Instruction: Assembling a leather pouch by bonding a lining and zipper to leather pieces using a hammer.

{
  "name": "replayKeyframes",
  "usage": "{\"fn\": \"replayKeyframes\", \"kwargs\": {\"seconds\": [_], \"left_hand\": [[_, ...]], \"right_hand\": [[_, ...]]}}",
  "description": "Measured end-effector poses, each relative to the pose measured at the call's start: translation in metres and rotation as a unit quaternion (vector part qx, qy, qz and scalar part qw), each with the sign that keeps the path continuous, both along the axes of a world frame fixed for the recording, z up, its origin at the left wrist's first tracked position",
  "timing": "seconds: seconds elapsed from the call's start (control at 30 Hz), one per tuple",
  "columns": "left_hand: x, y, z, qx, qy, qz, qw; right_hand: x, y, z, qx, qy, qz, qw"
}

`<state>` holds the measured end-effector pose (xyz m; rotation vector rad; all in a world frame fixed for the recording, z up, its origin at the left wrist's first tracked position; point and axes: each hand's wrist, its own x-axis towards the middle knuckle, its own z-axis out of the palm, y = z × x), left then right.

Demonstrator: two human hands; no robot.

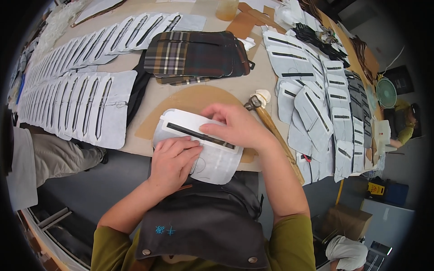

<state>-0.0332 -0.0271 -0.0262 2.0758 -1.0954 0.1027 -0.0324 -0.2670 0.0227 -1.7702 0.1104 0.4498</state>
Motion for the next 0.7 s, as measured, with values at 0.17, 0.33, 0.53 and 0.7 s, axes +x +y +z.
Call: {"fn": "replayKeyframes", "kwargs": {"seconds": [0.17,0.33,0.53,0.7], "left_hand": [[0.003,-0.020,0.021,0.018,0.016,0.007,1.000],[0.016,-0.041,0.023,-0.023,0.068,-0.043,0.996],[0.004,-0.046,0.012,-0.061,-0.004,-0.094,0.994],[0.017,-0.039,0.016,-0.022,-0.026,-0.024,0.999]], "right_hand": [[-0.019,0.002,-0.012,0.080,-0.055,-0.102,0.990],[-0.017,0.015,-0.013,0.112,-0.094,-0.136,0.980],[-0.015,0.028,-0.024,-0.181,-0.220,-0.153,0.946],[-0.014,0.001,-0.017,-0.230,-0.192,-0.107,0.948]]}}
